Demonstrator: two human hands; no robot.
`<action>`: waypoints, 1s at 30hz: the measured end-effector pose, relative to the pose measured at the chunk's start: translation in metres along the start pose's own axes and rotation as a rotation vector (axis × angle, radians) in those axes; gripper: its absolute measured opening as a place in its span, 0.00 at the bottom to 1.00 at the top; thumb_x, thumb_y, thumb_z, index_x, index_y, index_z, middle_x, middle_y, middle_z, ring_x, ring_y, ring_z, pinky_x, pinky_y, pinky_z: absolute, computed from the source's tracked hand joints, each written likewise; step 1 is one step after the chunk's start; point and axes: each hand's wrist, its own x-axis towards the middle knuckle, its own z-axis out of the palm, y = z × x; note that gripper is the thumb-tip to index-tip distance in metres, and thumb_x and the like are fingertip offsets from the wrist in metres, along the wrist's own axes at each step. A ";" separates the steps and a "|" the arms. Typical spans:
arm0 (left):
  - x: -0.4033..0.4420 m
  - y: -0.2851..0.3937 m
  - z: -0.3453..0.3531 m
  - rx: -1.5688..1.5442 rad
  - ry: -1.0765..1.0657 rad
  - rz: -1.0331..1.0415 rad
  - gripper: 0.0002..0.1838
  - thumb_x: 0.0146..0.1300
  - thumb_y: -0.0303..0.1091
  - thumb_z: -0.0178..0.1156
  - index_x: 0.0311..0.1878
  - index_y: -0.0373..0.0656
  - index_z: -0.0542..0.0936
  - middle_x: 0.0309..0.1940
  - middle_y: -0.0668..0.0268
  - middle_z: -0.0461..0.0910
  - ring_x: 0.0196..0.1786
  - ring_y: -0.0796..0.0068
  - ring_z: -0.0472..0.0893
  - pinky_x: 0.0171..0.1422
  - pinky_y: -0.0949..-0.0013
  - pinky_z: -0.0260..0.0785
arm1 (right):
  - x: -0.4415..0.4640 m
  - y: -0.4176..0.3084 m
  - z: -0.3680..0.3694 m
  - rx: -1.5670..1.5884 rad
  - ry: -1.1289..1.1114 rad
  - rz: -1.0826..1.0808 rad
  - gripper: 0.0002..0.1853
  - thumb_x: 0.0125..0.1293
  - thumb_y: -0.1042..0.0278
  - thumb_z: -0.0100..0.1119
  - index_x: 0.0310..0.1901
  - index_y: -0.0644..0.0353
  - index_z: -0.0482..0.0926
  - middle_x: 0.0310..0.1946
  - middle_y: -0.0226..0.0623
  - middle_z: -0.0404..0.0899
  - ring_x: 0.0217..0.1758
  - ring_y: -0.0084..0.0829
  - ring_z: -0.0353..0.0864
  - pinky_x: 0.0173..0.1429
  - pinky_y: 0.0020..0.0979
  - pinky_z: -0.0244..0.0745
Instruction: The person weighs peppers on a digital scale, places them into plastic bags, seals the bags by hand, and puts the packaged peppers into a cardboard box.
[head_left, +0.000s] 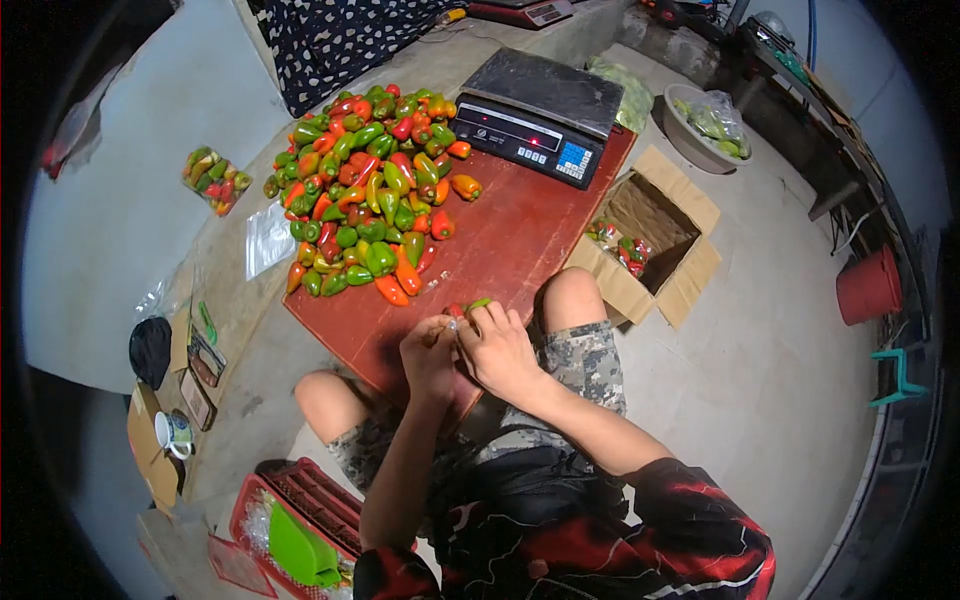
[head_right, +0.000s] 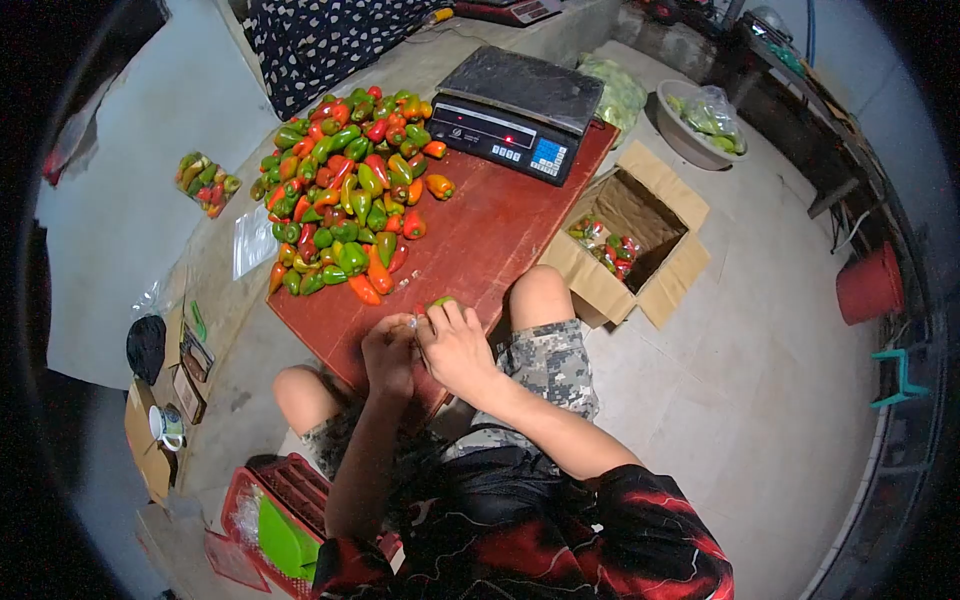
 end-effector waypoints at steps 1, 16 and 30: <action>0.001 0.001 0.001 -0.010 0.009 -0.027 0.04 0.68 0.25 0.60 0.41 0.36 0.83 0.29 0.75 0.81 0.28 0.89 0.75 0.32 0.81 0.65 | 0.001 -0.001 0.000 -0.004 0.035 0.008 0.14 0.60 0.63 0.60 0.44 0.63 0.83 0.44 0.39 0.77 0.52 0.41 0.73 0.52 0.41 0.67; 0.022 0.023 -0.002 0.249 -0.369 -0.065 0.05 0.71 0.24 0.56 0.38 0.38 0.80 0.26 0.75 0.77 0.30 0.88 0.74 0.34 0.81 0.67 | 0.001 0.021 0.014 0.213 0.147 0.149 0.12 0.60 0.65 0.62 0.42 0.60 0.86 0.44 0.37 0.79 0.53 0.41 0.73 0.52 0.42 0.66; 0.034 0.022 -0.009 0.252 -0.425 -0.146 0.08 0.74 0.31 0.58 0.39 0.39 0.82 0.22 0.77 0.72 0.24 0.88 0.69 0.29 0.78 0.61 | 0.000 0.036 0.017 0.571 0.181 0.212 0.11 0.58 0.76 0.68 0.43 0.62 0.87 0.46 0.40 0.81 0.55 0.44 0.75 0.60 0.41 0.72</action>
